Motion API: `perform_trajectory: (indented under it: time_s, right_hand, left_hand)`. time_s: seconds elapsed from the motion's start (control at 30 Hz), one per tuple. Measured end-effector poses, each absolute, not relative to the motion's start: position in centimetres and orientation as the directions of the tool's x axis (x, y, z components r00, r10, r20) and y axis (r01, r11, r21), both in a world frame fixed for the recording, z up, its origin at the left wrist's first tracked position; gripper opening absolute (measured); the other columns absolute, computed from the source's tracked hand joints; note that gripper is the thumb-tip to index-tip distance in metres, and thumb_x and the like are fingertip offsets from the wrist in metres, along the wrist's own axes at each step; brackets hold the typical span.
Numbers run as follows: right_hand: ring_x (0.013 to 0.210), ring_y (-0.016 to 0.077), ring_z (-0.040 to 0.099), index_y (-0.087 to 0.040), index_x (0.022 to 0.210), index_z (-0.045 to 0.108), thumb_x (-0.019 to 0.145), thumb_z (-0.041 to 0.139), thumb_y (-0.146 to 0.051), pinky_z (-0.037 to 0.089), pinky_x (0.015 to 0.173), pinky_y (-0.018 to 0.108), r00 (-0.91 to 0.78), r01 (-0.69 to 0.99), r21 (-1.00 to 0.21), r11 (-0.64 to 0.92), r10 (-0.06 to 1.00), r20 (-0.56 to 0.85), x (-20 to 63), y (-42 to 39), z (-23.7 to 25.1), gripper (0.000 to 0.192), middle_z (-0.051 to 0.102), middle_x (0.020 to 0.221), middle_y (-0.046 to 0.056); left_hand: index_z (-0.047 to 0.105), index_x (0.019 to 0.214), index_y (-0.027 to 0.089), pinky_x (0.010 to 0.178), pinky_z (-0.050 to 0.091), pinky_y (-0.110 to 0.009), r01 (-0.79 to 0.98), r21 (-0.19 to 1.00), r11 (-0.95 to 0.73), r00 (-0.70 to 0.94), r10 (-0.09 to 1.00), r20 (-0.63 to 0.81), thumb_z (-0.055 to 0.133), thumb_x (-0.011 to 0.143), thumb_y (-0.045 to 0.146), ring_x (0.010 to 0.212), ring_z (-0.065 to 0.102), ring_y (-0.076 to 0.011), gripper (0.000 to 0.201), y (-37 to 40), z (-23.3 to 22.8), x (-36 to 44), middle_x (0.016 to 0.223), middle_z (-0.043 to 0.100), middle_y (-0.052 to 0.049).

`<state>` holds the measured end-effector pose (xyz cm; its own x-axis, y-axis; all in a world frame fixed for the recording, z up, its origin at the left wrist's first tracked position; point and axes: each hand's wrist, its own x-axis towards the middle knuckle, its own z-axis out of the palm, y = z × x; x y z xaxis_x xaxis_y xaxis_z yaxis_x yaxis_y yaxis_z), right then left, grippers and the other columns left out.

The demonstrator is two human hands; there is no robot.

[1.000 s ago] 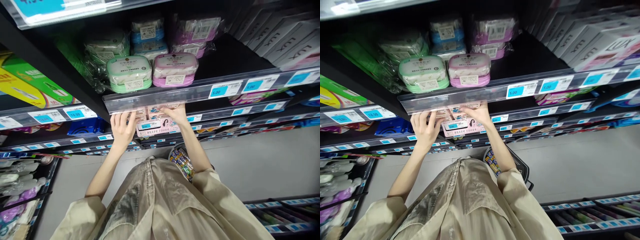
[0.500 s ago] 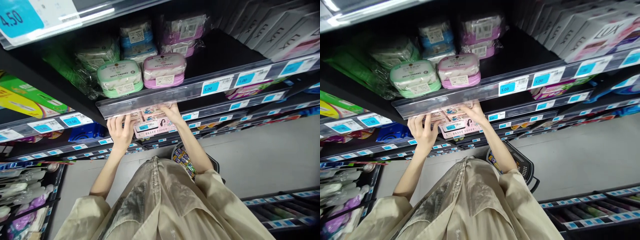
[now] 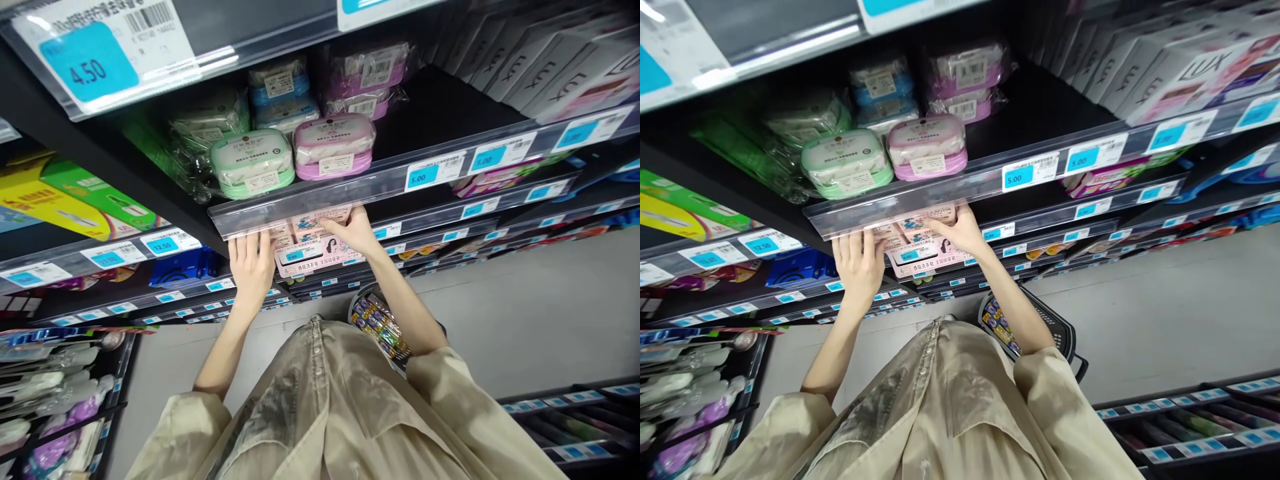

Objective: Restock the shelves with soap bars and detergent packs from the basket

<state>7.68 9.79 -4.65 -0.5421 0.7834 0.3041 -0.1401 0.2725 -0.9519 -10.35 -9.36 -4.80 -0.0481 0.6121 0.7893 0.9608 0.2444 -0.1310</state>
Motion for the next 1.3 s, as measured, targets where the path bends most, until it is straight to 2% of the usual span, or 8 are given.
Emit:
perform_trajectory:
  time_s: [0.33, 0.67, 0.83, 0.93, 1.0, 1.1, 1.2, 1.3]
  right_hand:
    - [0.125, 0.0357, 0.068, -0.022, 0.141, 0.058, 0.074, 0.090, -0.064, 0.054, 0.114, 0.055, -0.295, -0.048, -0.888, 0.457, 0.843, 0.449, 7.7, 7.7, -5.9, 0.085, 0.071, 0.131, 0.014]
    - [0.161, 0.0318, 0.034, -0.027, 0.168, 0.032, 0.084, 0.085, -0.063, 0.028, 0.134, 0.053, -0.123, -0.022, -0.878, 0.478, 0.870, 0.477, 8.7, 3.3, -7.7, 0.106, 0.034, 0.173, 0.013]
    - [0.159, 0.0323, 0.038, -0.026, 0.166, 0.035, 0.086, 0.084, -0.059, 0.031, 0.132, 0.054, -0.041, -0.021, -0.914, 0.405, 0.913, 0.405, 9.7, -0.2, -9.4, 0.099, 0.036, 0.172, 0.015]
    - [0.154, 0.0309, 0.045, -0.027, 0.158, 0.046, 0.088, 0.083, -0.053, 0.036, 0.129, 0.053, 0.010, -0.042, -0.936, 0.351, 0.937, 0.350, 9.9, -2.4, -11.2, 0.083, 0.046, 0.167, 0.014]
    - [0.149, 0.0283, 0.051, -0.027, 0.146, 0.058, 0.086, 0.085, -0.046, 0.039, 0.128, 0.048, 0.042, -0.114, -0.969, 0.221, 0.975, 0.217, 9.8, -4.4, -13.2, 0.068, 0.055, 0.159, 0.011]
    - [0.136, 0.0239, 0.062, -0.026, 0.121, 0.071, 0.080, 0.089, -0.029, 0.045, 0.122, 0.038, 0.024, -0.320, -0.921, -0.222, 0.970, -0.242, 9.9, -8.3, -17.3, 0.045, 0.071, 0.135, 0.006]
    - [0.101, 0.0263, 0.076, -0.020, 0.096, 0.071, 0.080, 0.083, -0.020, 0.061, 0.098, 0.042, -0.050, -0.411, -0.722, -0.557, 0.804, -0.592, 11.4, -12.7, -21.7, 0.020, 0.075, 0.088, 0.005]
    - [0.072, 0.0228, 0.075, -0.021, 0.077, 0.060, 0.083, 0.071, -0.008, 0.064, 0.072, 0.035, -0.018, -0.475, -0.563, -0.677, 0.647, -0.762, 14.3, -15.5, -24.8, 0.018, 0.053, 0.054, -0.004]
  left_hand:
    - [0.049, 0.160, 0.010, 0.133, 0.029, -0.059, 0.989, -0.078, 0.125, -0.037, 0.721, 0.692, 0.053, 0.106, 0.020, 0.151, 0.050, -0.0362, 0.054, -10.7, -5.4, -11.0, 0.155, 0.056, -0.024]
    - [0.015, 0.173, 0.017, 0.133, 0.026, -0.061, 0.997, -0.062, -0.042, 0.073, 0.722, 0.688, 0.052, 0.105, 0.014, 0.163, 0.021, -0.0333, 0.077, -13.7, -7.3, -10.2, 0.169, 0.034, -0.021]
    - [0.022, 0.171, 0.015, 0.133, 0.028, -0.061, 0.986, 0.042, -0.163, 0.106, 0.794, 0.598, 0.052, 0.104, 0.012, 0.165, 0.020, -0.0333, 0.073, -16.5, -10.4, -8.9, 0.170, 0.036, -0.019]
    - [0.039, 0.164, 0.014, 0.129, 0.039, -0.055, 0.946, 0.192, -0.260, 0.192, 0.931, 0.311, 0.048, 0.106, 0.017, 0.157, 0.042, -0.0312, 0.058, -19.0, -13.6, -7.3, 0.165, 0.047, -0.016]
    - [0.051, 0.156, 0.014, 0.124, 0.046, -0.051, 0.897, 0.312, -0.314, 0.330, 0.944, 0.002, 0.049, 0.105, 0.018, 0.146, 0.054, -0.0299, 0.051, -21.3, -16.1, -5.8, 0.158, 0.057, -0.014]
    - [0.066, 0.142, 0.018, 0.123, 0.047, -0.046, 0.828, 0.486, -0.280, 0.465, 0.828, -0.315, 0.049, 0.104, 0.016, 0.143, 0.057, -0.0275, 0.041, -25.2, -19.2, -4.0, 0.151, 0.064, -0.009]
    - [0.069, 0.137, 0.022, 0.120, 0.049, -0.034, 0.808, 0.559, -0.185, 0.452, 0.803, -0.387, 0.041, 0.108, 0.017, 0.136, 0.061, -0.0196, 0.041, -28.0, -20.7, -4.0, 0.145, 0.068, -0.005]
    - [0.062, 0.147, 0.021, 0.117, 0.049, -0.038, 0.885, 0.449, -0.124, 0.344, 0.824, -0.450, 0.038, 0.110, 0.023, 0.137, 0.060, -0.0228, 0.044, -28.3, -20.7, -5.9, 0.146, 0.067, -0.009]
